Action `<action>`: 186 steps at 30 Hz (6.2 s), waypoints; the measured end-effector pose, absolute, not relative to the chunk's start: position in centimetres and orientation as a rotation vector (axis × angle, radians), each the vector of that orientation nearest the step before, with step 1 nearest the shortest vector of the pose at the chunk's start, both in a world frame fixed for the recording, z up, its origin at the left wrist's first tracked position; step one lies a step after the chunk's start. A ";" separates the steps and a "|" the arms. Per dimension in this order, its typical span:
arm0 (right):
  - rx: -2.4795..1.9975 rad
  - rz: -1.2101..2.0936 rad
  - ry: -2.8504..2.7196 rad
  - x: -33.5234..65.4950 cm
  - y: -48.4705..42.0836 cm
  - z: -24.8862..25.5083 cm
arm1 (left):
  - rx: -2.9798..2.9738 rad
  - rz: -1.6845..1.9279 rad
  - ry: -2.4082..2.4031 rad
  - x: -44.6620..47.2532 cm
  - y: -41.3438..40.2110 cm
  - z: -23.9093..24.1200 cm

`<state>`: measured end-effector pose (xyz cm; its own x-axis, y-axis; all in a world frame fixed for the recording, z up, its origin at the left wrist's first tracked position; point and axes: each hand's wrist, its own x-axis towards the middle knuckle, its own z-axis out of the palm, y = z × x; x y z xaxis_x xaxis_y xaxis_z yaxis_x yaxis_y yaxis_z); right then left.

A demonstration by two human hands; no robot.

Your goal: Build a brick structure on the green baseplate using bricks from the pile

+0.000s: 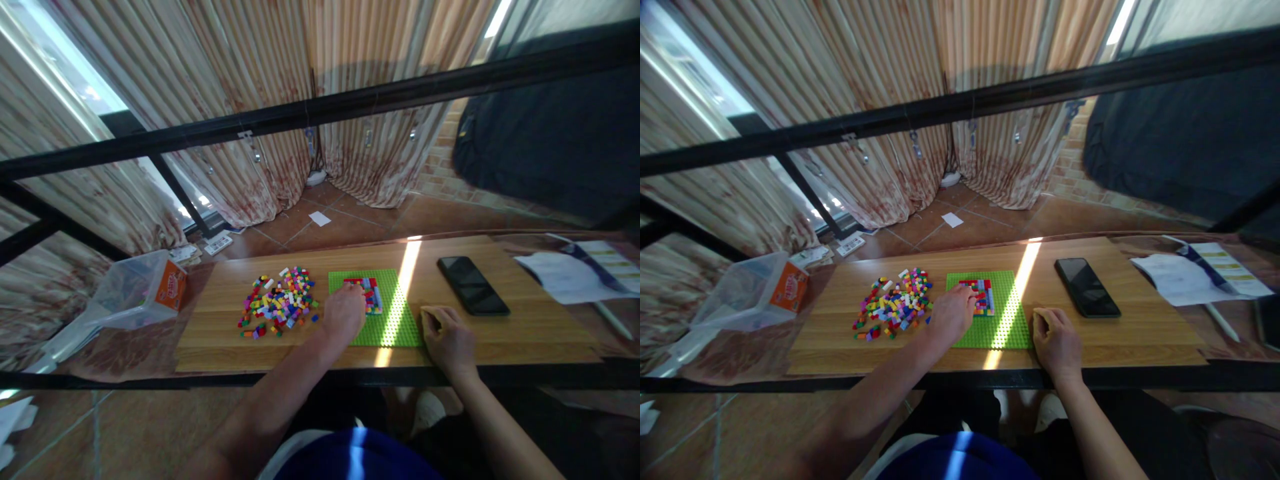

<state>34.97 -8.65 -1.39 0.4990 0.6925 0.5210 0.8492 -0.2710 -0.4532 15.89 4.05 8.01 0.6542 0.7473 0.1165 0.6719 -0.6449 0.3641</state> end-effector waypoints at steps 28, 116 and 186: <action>-2.034 -0.289 -1.263 35.1 -8.7 -1.4 | 2.360 0.629 1.171 19.0 2.3 5.2; -2.098 -0.355 -1.304 35.6 -9.1 -1.3 | 2.374 0.795 1.491 2.7 2.7 3.8; -2.055 -0.345 -1.304 35.5 -8.8 -1.5 | 2.768 0.736 1.030 15.6 3.2 4.0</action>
<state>35.46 -8.82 -1.52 0.4651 0.6988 0.5435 0.8762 -0.2757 -0.3953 15.64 3.16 4.03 0.6549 0.6376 0.4058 0.5905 -0.7668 0.2517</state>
